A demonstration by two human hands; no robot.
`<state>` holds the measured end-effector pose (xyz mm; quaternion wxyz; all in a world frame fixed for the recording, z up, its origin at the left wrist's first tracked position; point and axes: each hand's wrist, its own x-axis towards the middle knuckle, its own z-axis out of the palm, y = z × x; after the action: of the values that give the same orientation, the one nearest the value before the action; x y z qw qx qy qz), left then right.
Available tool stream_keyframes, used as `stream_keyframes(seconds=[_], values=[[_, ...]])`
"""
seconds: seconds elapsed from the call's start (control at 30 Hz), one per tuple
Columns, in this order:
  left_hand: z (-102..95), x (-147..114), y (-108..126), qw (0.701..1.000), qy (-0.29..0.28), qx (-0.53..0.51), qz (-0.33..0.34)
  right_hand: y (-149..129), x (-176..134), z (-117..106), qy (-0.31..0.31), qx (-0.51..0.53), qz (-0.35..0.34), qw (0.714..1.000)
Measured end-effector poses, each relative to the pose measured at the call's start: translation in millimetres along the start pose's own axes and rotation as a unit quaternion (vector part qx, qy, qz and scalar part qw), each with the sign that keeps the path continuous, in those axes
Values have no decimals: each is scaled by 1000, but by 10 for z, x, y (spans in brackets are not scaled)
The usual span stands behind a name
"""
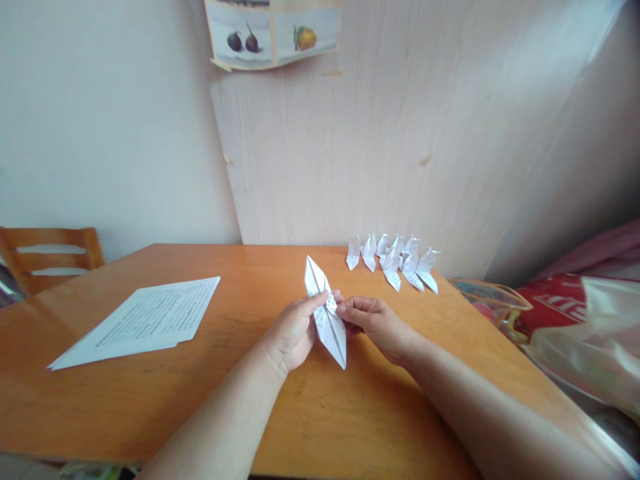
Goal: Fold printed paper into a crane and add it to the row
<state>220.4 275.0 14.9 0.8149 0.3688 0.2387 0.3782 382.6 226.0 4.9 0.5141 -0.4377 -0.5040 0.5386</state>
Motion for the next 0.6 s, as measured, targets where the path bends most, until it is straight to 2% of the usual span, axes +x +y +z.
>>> stream_keyframes(seconds=[0.2, 0.43, 0.6], values=[[20, 5, 15, 1000, -15, 6, 2, 12, 26, -45, 30, 8, -11, 999], [-33, 8, 11, 995, 23, 73, 56, 34, 56, -74, 77, 20, -31, 996], [-29, 3, -13, 990, 29, 117, 78, 29, 54, -79, 74, 4, -32, 997]])
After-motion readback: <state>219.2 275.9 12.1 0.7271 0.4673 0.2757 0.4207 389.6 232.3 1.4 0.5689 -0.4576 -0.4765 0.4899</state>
